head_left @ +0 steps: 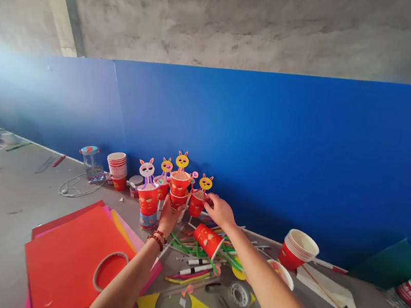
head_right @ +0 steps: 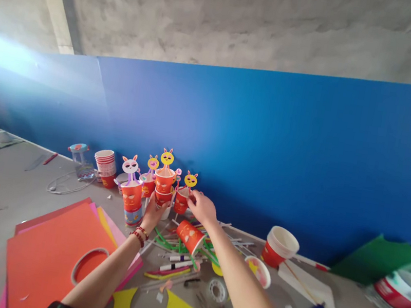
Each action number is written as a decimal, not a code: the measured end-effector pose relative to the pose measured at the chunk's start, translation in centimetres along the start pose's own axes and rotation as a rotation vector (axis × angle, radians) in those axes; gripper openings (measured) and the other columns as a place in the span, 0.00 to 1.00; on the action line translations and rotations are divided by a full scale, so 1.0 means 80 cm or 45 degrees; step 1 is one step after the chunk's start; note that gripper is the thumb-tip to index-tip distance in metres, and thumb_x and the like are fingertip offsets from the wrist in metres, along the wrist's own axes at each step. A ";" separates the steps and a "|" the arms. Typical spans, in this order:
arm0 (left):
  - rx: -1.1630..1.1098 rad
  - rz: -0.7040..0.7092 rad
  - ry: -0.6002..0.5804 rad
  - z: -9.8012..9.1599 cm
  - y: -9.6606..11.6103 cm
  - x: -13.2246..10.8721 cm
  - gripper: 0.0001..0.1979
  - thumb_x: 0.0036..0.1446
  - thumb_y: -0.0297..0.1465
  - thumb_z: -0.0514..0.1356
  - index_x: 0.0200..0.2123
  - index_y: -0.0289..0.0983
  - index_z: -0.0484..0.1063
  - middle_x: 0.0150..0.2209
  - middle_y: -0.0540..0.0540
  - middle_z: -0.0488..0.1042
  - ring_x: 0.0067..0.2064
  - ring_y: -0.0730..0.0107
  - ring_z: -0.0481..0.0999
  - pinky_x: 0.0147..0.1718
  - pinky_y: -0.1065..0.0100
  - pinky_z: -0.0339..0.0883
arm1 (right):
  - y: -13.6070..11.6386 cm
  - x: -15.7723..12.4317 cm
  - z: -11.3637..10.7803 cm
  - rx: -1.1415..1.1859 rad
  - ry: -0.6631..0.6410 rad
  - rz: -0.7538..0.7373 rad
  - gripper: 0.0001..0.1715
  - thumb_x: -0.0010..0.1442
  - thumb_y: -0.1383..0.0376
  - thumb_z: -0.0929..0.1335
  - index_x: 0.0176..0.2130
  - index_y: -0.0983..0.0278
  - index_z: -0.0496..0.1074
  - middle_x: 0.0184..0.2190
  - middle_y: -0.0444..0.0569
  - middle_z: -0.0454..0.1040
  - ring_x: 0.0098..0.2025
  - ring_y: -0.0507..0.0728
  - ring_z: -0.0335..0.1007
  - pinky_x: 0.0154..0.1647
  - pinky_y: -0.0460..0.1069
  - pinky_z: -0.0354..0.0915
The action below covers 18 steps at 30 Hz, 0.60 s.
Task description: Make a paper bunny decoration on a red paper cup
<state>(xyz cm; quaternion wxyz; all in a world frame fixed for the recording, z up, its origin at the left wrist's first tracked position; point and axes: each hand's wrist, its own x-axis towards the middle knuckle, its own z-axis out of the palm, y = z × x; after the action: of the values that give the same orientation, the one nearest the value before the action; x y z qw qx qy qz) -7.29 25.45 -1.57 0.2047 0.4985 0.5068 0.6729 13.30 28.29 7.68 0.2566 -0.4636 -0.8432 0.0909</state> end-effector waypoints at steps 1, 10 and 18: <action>0.002 -0.001 0.000 0.000 0.000 0.000 0.25 0.56 0.34 0.66 0.56 0.38 0.65 0.52 0.40 0.75 0.52 0.55 0.76 0.53 0.50 0.68 | 0.001 0.001 -0.001 -0.001 -0.006 -0.004 0.13 0.68 0.60 0.67 0.48 0.65 0.72 0.44 0.49 0.76 0.41 0.56 0.75 0.43 0.55 0.73; -0.018 -0.024 0.011 0.000 0.003 -0.001 0.25 0.55 0.33 0.66 0.55 0.40 0.65 0.52 0.40 0.75 0.53 0.55 0.75 0.55 0.52 0.67 | 0.004 0.006 -0.001 0.000 -0.035 -0.017 0.13 0.68 0.60 0.67 0.48 0.65 0.72 0.44 0.49 0.76 0.40 0.55 0.75 0.42 0.54 0.73; -0.029 0.013 -0.026 0.002 0.004 0.000 0.17 0.65 0.35 0.60 0.54 0.35 0.69 0.53 0.41 0.73 0.50 0.58 0.75 0.49 0.50 0.71 | -0.002 -0.003 0.000 0.022 0.027 -0.032 0.12 0.69 0.60 0.66 0.46 0.66 0.72 0.40 0.48 0.76 0.39 0.55 0.75 0.42 0.54 0.72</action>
<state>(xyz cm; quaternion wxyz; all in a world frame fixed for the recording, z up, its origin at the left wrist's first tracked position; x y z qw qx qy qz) -7.10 25.38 -1.30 0.2121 0.5056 0.4944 0.6745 13.32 28.01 7.66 0.2707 -0.4516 -0.8454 0.0900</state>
